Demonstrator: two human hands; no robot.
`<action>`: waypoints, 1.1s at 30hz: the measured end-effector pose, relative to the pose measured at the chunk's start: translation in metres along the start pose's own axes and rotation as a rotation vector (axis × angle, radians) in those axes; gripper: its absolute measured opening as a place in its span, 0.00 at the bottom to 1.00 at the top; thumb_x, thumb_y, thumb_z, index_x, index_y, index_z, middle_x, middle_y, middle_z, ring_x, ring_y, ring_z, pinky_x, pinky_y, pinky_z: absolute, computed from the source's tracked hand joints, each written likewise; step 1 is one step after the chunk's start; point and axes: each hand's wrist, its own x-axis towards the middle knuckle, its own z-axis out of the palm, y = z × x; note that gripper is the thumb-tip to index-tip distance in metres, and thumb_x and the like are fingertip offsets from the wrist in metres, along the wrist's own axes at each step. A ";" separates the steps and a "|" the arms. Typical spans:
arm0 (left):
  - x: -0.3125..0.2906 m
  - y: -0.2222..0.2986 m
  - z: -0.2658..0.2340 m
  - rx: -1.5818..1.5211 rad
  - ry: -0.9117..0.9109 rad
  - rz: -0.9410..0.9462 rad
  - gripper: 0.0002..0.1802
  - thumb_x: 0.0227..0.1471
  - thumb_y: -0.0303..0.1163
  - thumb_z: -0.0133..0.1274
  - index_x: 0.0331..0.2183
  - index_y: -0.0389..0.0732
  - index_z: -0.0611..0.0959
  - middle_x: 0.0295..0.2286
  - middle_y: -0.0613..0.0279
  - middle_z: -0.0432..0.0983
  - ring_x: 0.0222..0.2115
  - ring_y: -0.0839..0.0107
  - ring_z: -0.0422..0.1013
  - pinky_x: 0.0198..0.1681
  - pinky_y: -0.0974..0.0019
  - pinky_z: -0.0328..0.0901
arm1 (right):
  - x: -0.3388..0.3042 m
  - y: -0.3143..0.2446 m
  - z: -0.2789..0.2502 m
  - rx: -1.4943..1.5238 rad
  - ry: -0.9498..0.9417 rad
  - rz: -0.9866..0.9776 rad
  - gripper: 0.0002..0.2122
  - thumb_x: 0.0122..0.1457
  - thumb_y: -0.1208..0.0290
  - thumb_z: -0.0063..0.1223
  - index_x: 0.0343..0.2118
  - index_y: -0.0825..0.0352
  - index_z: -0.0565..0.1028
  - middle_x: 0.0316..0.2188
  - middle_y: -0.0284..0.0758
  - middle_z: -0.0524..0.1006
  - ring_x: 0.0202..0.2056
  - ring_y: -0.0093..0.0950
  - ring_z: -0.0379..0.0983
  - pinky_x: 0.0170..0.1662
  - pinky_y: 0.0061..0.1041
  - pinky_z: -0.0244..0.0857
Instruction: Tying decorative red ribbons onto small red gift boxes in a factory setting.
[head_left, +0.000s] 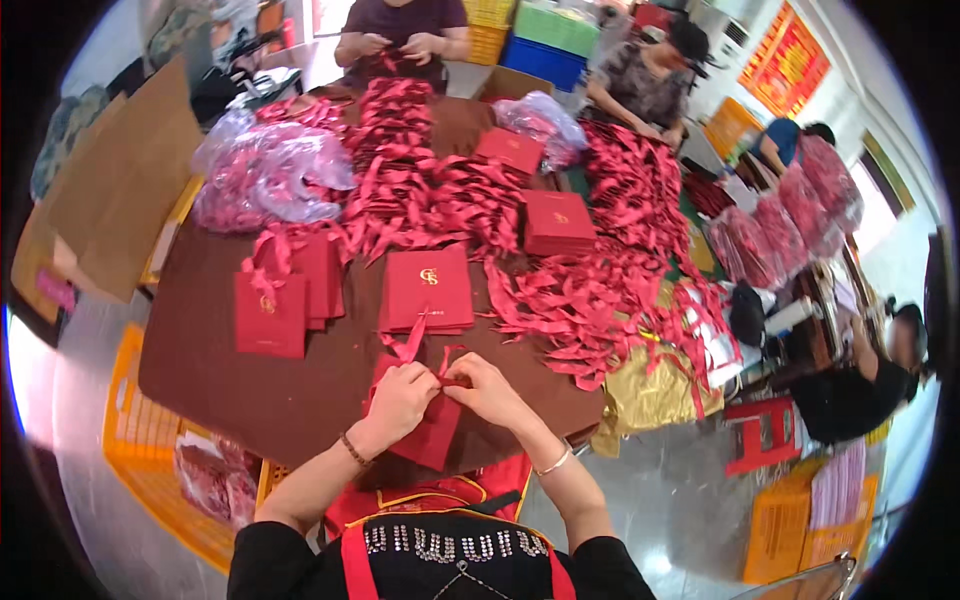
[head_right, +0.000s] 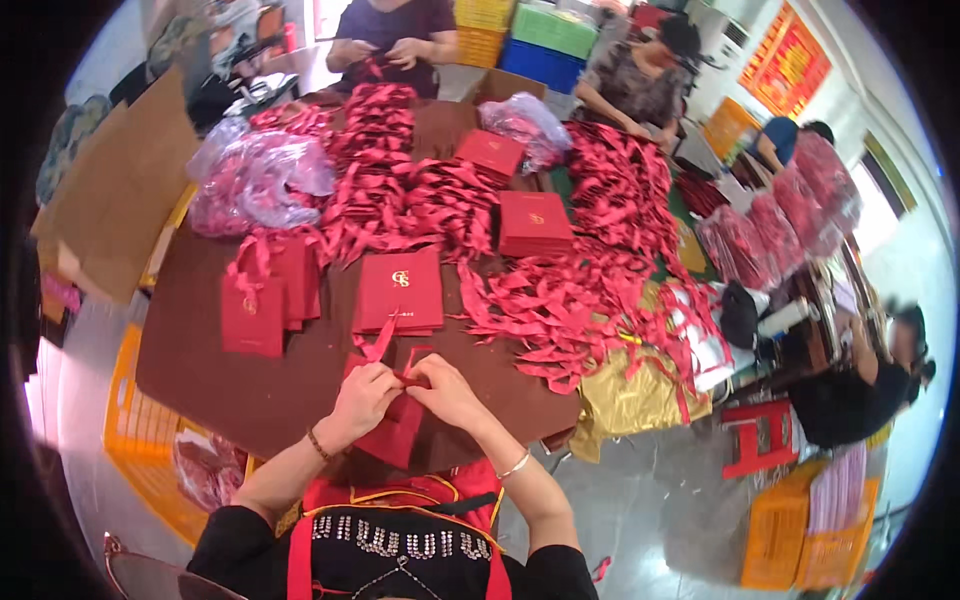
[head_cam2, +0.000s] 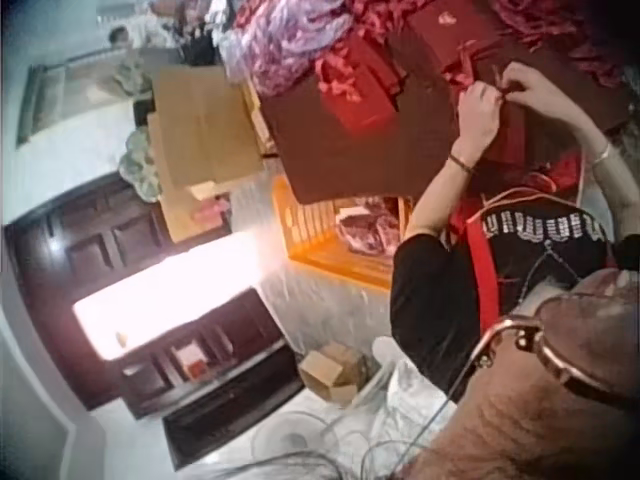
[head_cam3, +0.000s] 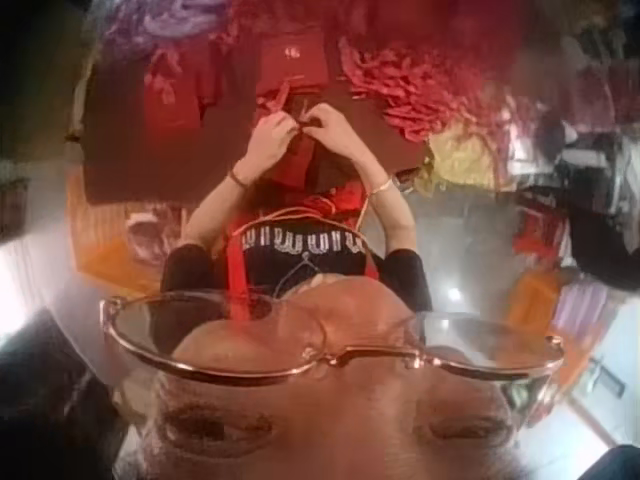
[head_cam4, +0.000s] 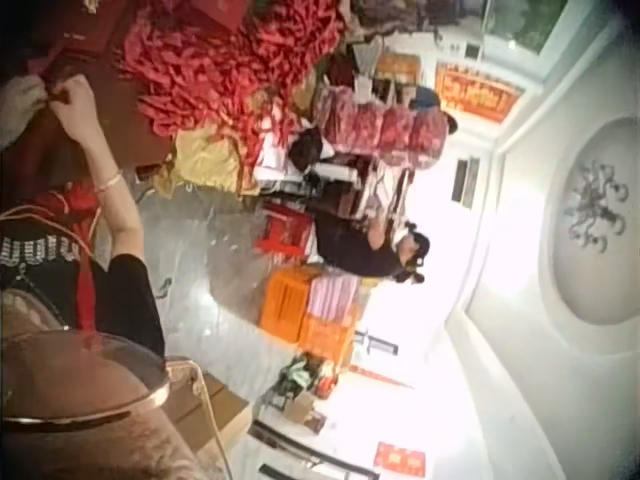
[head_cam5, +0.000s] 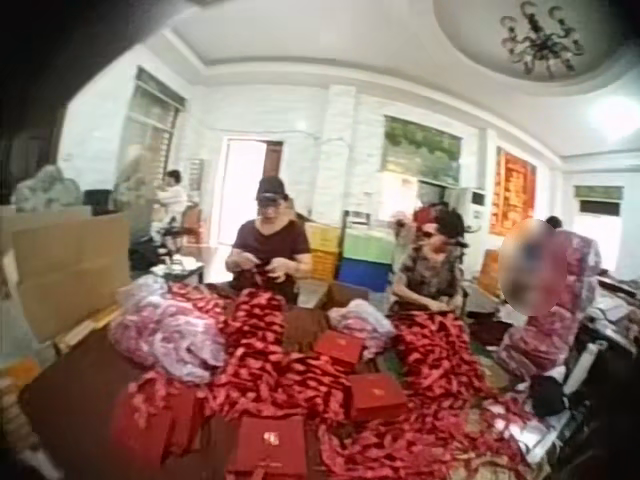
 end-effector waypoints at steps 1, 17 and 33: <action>-0.001 0.000 -0.003 0.003 -0.028 0.005 0.05 0.42 0.28 0.55 0.27 0.42 0.78 0.27 0.62 0.69 0.30 0.64 0.68 0.33 0.62 0.60 | 0.001 -0.002 0.001 0.015 0.007 0.000 0.10 0.47 0.74 0.57 0.33 0.70 0.74 0.33 0.38 0.71 0.35 0.31 0.70 0.39 0.27 0.65; 0.030 -0.029 -0.021 -0.519 -0.458 -0.516 0.18 0.51 0.42 0.49 0.27 0.35 0.81 0.21 0.53 0.75 0.24 0.64 0.72 0.29 0.62 0.63 | -0.005 -0.025 0.004 -0.008 0.077 -0.019 0.11 0.49 0.75 0.56 0.37 0.65 0.73 0.32 0.38 0.71 0.35 0.36 0.71 0.38 0.30 0.65; 0.034 -0.047 -0.002 -0.912 -0.820 -0.782 0.09 0.46 0.29 0.53 0.29 0.34 0.83 0.26 0.67 0.76 0.29 0.81 0.68 0.36 0.75 0.61 | -0.005 -0.014 0.010 -0.010 0.056 -0.036 0.11 0.48 0.76 0.55 0.37 0.65 0.71 0.33 0.39 0.70 0.38 0.39 0.69 0.41 0.32 0.64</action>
